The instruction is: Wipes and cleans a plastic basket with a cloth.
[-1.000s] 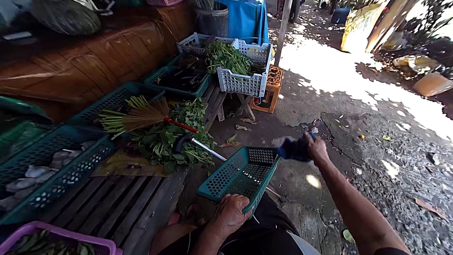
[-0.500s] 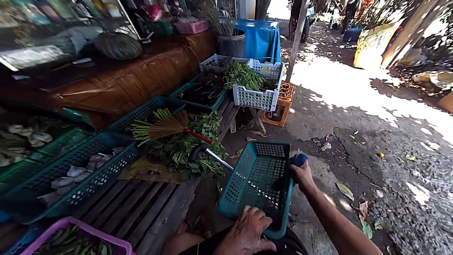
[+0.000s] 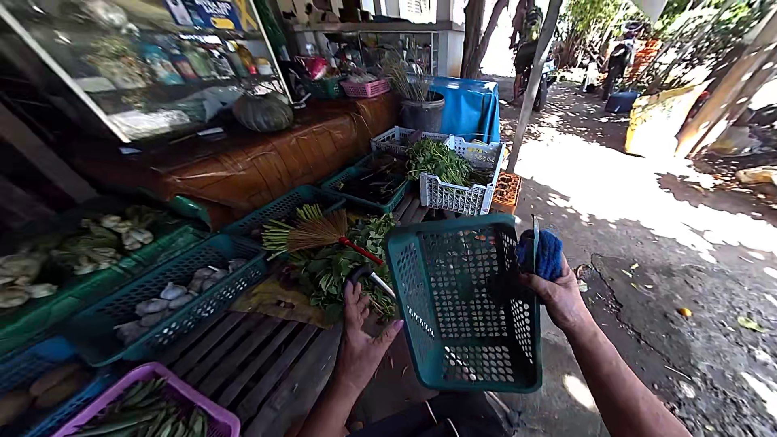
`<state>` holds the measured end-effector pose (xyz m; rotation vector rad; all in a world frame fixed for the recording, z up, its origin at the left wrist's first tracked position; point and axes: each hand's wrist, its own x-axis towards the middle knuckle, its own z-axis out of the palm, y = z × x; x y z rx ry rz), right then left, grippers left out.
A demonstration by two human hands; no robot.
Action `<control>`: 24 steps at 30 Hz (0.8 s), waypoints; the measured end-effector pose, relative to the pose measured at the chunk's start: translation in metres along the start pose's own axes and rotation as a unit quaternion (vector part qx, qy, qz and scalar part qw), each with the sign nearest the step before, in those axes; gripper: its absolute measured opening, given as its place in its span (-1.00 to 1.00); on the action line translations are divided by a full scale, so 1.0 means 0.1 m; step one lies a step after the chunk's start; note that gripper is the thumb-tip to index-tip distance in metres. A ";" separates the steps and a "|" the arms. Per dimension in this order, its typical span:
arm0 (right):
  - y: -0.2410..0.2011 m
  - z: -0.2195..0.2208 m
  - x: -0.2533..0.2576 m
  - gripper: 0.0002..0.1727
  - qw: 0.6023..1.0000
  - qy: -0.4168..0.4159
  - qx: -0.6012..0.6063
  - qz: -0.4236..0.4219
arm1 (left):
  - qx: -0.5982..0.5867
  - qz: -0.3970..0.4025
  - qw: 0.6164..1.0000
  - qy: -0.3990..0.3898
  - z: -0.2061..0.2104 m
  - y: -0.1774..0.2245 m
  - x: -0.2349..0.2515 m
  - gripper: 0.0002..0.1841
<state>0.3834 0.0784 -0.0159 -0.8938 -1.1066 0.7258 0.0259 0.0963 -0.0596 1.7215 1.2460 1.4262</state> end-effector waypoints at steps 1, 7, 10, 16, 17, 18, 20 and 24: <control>0.00 0.02 -0.04 -0.33 1.000 -0.017 0.001 0.001 | -0.022 0.016 1.000 -0.006 -0.04 0.03 0.06 0.45; 0.23 -0.03 -0.24 -0.43 0.992 -0.100 -0.004 0.076 | -0.190 -0.008 0.975 -0.118 -0.14 0.21 0.21 -0.09; 0.39 -0.13 -0.28 -0.41 0.991 -0.073 -0.021 0.112 | -0.200 -0.010 0.960 -0.198 -0.08 0.27 0.13 -0.23; 0.45 -0.31 -0.25 -0.43 0.987 -0.060 -0.036 0.143 | -0.121 0.035 0.962 -0.242 -0.03 0.29 0.16 -0.28; 0.44 -0.32 -0.24 -0.46 0.987 -0.065 -0.037 0.144 | -0.109 0.053 0.960 -0.253 -0.03 0.30 0.19 -0.27; 0.45 -0.33 -0.23 -0.47 0.986 -0.071 -0.039 0.143 | -0.097 0.069 0.957 -0.265 -0.02 0.31 0.23 -0.26; 0.47 -0.34 -0.22 -0.48 0.986 -0.075 -0.041 0.146 | -0.063 0.098 0.953 -0.281 -0.03 0.38 0.29 -0.25; 0.49 -0.31 -0.23 -0.46 0.984 -0.090 -0.041 0.147 | -0.039 0.101 0.957 -0.269 0.07 0.48 0.37 -0.12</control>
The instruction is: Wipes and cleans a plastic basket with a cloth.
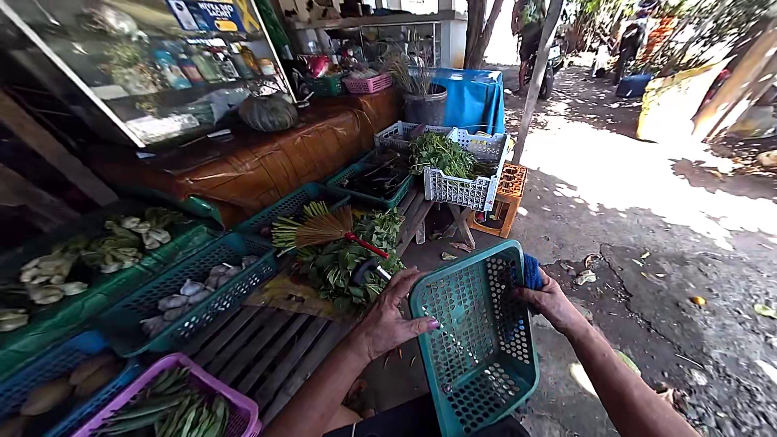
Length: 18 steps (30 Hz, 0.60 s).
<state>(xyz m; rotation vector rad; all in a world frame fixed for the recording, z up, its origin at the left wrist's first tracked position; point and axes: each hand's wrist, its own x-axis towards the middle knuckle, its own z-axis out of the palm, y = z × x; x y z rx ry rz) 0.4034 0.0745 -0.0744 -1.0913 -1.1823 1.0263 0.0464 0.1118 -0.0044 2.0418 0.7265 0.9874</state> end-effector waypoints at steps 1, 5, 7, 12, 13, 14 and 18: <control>-0.02 0.00 -0.01 -0.46 1.000 -0.009 -0.016 0.002 | -0.038 -0.017 0.999 0.015 0.06 -0.01 0.03 -0.12; -0.23 -0.09 -0.06 -0.52 0.962 0.108 -0.250 0.022 | -0.093 -0.033 0.992 0.083 0.27 -0.04 0.11 -0.42; -0.43 -0.10 -0.11 -0.46 0.923 0.196 -0.331 0.009 | -0.087 -0.011 0.993 0.084 0.34 -0.03 0.14 -0.49; -0.99 0.07 -0.21 -0.71 0.918 0.280 -0.237 -0.154 | -0.095 -0.061 0.989 0.094 0.46 0.01 0.14 -0.32; -1.11 0.15 -0.25 -0.78 0.925 0.259 -0.205 -0.189 | -0.091 -0.069 0.988 0.105 0.48 0.03 0.14 -0.35; -1.21 0.23 -0.30 -0.82 0.929 0.232 -0.183 -0.222 | -0.086 -0.069 0.988 0.111 0.49 0.05 0.14 -0.37; -1.40 0.73 -0.44 -0.85 0.921 0.156 -0.188 -0.303 | -0.057 -0.051 0.992 0.099 0.57 0.09 0.17 -0.36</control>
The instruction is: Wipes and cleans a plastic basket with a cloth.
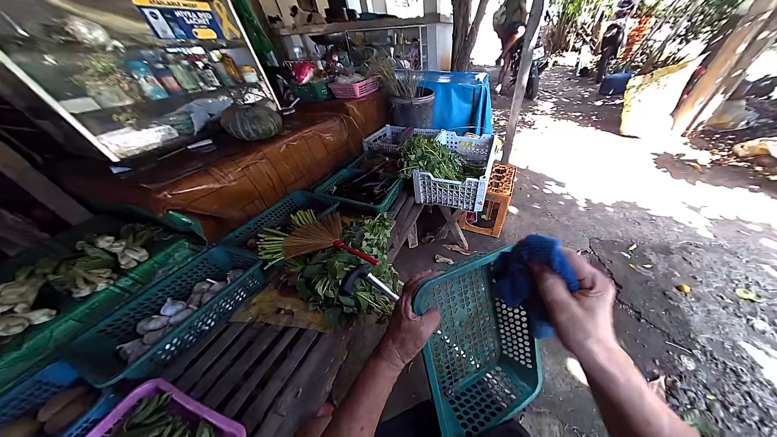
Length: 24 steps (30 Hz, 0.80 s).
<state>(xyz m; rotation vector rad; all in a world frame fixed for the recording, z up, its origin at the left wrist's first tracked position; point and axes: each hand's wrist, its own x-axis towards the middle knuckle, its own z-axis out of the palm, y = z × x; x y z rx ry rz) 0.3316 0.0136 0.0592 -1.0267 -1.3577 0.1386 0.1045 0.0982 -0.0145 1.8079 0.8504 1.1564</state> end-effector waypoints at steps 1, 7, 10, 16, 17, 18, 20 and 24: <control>-0.03 0.17 -0.04 -0.83 1.000 -0.014 -0.004 -0.014 | 0.018 0.003 1.000 -0.008 0.04 0.04 0.00 -0.35; 0.23 1.10 -0.23 -0.78 0.959 -0.120 -0.154 -0.206 | 0.086 -0.114 0.987 -0.073 0.12 0.62 -0.09 -0.55; 0.27 1.04 -0.13 -0.80 0.959 -0.100 -0.194 -0.182 | 0.048 0.002 0.998 -0.047 0.07 0.27 -0.12 -0.41; 0.75 0.53 0.24 -0.62 0.948 -0.117 -0.289 0.060 | 0.066 -0.009 0.996 -0.051 0.01 0.21 -0.15 -0.26; 0.72 0.53 0.25 -0.63 0.950 -0.118 -0.284 0.056 | 0.069 -0.011 0.996 -0.051 0.04 0.22 -0.14 -0.25; 0.63 0.55 0.23 -0.66 0.955 -0.122 -0.265 0.045 | 0.074 -0.012 0.996 -0.053 0.07 0.23 -0.14 -0.25; 0.36 0.72 0.13 -0.73 0.970 -0.144 -0.196 -0.019 | 0.089 -0.013 0.994 -0.057 0.14 0.28 -0.10 -0.28; -0.10 1.16 -0.15 -0.82 0.947 -0.192 -0.144 -0.213 | 0.053 -0.059 0.995 -0.056 0.17 0.56 -0.22 -0.55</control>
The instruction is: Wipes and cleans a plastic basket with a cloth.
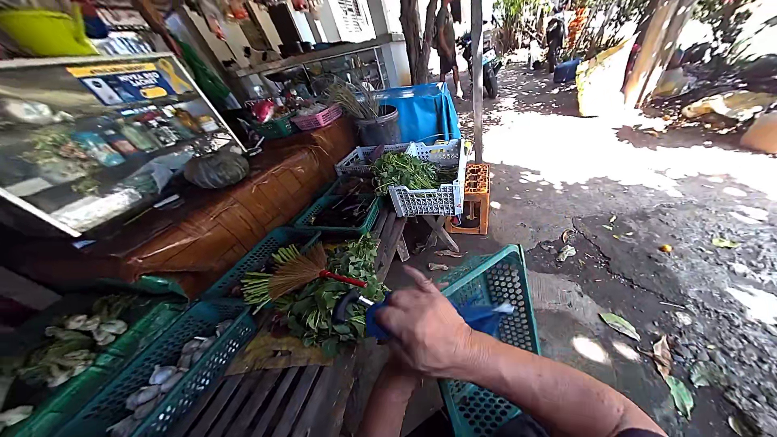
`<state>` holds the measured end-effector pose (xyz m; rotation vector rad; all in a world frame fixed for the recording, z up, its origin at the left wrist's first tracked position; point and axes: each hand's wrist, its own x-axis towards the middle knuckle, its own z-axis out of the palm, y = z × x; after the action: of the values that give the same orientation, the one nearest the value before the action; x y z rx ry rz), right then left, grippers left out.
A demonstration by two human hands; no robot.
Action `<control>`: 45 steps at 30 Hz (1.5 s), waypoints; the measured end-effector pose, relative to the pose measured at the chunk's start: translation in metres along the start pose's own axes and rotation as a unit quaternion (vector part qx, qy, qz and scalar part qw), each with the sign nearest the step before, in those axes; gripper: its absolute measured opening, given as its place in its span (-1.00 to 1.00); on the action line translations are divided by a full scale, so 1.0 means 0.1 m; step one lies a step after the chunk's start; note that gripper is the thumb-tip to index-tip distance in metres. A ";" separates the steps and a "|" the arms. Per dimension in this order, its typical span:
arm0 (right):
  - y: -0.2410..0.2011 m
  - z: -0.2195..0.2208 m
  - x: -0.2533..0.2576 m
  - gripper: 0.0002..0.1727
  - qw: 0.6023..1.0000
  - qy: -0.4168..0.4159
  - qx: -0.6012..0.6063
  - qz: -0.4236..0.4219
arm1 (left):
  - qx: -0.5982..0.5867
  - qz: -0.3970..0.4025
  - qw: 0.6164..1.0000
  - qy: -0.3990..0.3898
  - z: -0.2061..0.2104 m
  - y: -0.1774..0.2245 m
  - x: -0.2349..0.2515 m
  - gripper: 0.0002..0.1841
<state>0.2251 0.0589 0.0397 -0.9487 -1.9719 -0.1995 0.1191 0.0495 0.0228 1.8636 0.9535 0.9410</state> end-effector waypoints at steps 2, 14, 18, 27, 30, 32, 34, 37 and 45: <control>0.04 0.01 0.01 -0.84 1.000 -0.005 0.000 0.005 | 0.008 0.026 1.000 -0.005 -0.01 -0.12 -0.01 -0.54; 1.06 -0.35 -0.13 -0.65 0.946 -0.007 -0.019 0.323 | 0.071 0.019 0.997 -0.007 0.00 -0.29 0.22 -0.21; 0.34 0.01 -0.10 -0.80 0.995 0.061 0.037 0.065 | 0.040 0.015 0.999 0.002 0.00 -0.31 0.15 -0.29; 0.92 -0.01 -0.21 -0.73 0.985 0.047 -0.017 0.166 | 0.006 0.013 1.000 0.024 -0.11 -0.45 0.14 -0.19; 1.38 -0.19 -0.34 -0.72 0.957 0.052 -0.069 0.276 | -0.030 0.014 0.999 0.027 -0.18 -0.52 0.09 -0.19; 1.41 -0.30 -0.41 -0.75 0.957 0.128 -0.076 0.249 | -0.060 0.034 0.997 0.035 -0.19 -0.56 0.07 -0.21; 1.20 -0.42 -0.50 -0.75 0.960 0.192 -0.048 0.200 | -0.101 0.033 0.993 0.055 -0.20 -0.61 0.05 -0.21; 0.78 -0.41 -0.75 -0.72 0.959 0.204 0.064 0.185 | -0.126 -0.026 0.987 0.093 -0.24 -0.65 0.02 -0.18; 0.59 0.28 -1.11 -0.20 0.871 0.031 0.173 0.459 | -0.145 -0.015 0.986 0.083 -0.21 -0.62 0.02 -0.20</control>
<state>0.2792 0.0534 -0.0767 -1.4852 -1.2421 0.6337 0.0864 0.0808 -0.0238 1.5422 0.8852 1.1644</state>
